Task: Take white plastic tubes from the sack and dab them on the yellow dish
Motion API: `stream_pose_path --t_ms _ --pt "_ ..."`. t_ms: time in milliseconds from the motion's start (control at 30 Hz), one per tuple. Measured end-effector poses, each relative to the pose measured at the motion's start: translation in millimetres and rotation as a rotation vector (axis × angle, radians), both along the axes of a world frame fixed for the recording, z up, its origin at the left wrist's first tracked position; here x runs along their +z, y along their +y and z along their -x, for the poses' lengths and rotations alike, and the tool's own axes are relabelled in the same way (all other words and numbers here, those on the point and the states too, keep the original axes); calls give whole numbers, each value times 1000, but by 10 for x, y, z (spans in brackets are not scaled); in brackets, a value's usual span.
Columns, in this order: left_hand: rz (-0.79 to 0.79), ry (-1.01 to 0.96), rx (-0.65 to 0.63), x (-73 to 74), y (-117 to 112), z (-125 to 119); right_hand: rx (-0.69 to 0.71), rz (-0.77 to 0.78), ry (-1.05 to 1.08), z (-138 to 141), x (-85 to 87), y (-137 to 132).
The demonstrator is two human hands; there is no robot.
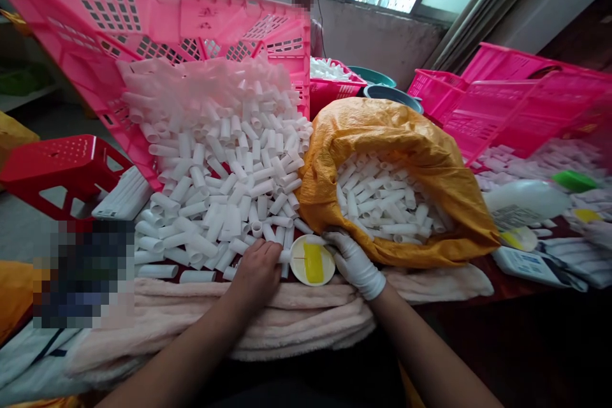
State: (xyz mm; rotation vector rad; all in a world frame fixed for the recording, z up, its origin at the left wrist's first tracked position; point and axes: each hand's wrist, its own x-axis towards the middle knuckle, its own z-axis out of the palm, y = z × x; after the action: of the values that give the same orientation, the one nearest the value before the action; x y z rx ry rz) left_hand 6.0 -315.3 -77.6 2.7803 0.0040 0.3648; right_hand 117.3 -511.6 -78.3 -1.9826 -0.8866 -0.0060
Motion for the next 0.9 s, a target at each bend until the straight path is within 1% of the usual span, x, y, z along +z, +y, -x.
stream_pose_path --t_ms 67,200,367,533,700,900 --pt "15 -5 -4 0 3 -6 2 -11 -4 -9 -32 -7" --pt "19 -17 1 6 6 -11 -71 17 2 3 -50 -11" --pt "14 -12 10 8 3 -7 -25 5 -43 28 -35 -19" --pt "23 -40 2 -10 16 -7 -62 9 -21 23 -55 -37" --pt "28 -50 3 -1 22 -6 -4 3 -78 23 -46 -47" --pt "15 -55 -3 1 27 -8 -77 54 -18 18 -83 -51"
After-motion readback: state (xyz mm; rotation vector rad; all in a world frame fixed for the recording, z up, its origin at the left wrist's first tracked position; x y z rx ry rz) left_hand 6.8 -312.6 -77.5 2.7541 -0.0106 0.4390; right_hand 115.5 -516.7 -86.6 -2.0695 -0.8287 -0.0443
